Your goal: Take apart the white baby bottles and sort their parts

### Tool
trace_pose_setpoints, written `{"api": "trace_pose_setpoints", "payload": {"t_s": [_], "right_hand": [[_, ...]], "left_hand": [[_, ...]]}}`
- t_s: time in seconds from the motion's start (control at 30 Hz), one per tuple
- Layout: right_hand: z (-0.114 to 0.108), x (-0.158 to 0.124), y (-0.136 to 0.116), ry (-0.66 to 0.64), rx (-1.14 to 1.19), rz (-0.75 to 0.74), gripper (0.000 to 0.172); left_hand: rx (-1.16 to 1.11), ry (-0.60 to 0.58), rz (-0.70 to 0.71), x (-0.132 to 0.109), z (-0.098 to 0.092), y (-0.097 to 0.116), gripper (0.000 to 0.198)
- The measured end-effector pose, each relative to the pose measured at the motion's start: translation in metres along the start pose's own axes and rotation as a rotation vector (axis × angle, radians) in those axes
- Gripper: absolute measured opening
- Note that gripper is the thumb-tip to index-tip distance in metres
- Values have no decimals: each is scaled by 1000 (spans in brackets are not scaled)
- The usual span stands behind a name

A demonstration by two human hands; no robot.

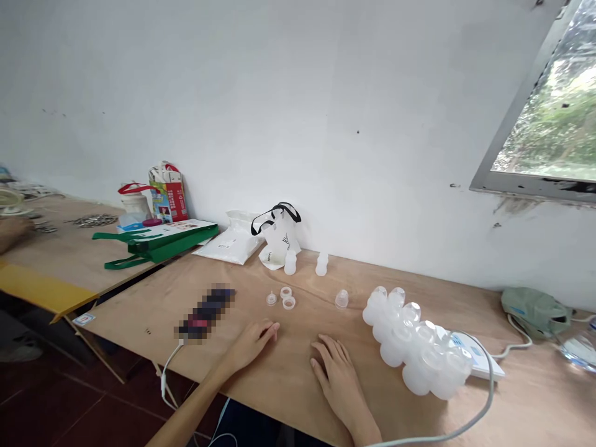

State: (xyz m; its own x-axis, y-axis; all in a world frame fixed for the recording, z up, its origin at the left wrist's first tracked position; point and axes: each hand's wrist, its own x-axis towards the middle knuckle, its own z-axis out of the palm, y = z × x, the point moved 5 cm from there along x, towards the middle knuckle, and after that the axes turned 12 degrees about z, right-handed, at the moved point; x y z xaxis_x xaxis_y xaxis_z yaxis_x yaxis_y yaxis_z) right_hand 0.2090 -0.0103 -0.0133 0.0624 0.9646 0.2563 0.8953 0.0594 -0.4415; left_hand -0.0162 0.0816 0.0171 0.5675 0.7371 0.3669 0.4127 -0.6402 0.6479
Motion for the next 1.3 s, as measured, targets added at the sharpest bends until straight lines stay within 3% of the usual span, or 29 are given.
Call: {"api": "trace_pose_setpoints", "payload": {"t_s": [0.13, 0.27, 0.37, 0.43, 0.57, 0.67, 0.87, 1.0, 1.3], "right_hand": [[-1, 0, -1, 15, 12, -10, 31], [-1, -1, -1, 15, 4, 0, 31], [-1, -1, -2, 12, -1, -7, 31], [-2, -1, -2, 14, -4, -6, 31], [-3, -1, -3, 19, -6, 2, 31], [-3, -1, -3, 15, -6, 0, 32], [-2, -1, -1, 19, -1, -6, 31], [-1, 0, -1, 0, 8, 2, 31], [-3, 0, -3, -17, 10, 13, 31]], "left_hand": [[29, 68, -50, -6, 2, -17, 33], [118, 139, -97, -7, 2, -40, 62], [124, 128, -60, 12, 1, -53, 77], [74, 85, -22, 33, 0, -61, 77], [17, 97, 15, 69, -2, -77, 51], [0, 181, -8, 80, -3, -86, 45], [-24, 299, -27, 77, -11, -84, 24], [-35, 355, -5, 75, -19, -77, 30], [-87, 295, 60, 76, -16, -72, 34]]}}
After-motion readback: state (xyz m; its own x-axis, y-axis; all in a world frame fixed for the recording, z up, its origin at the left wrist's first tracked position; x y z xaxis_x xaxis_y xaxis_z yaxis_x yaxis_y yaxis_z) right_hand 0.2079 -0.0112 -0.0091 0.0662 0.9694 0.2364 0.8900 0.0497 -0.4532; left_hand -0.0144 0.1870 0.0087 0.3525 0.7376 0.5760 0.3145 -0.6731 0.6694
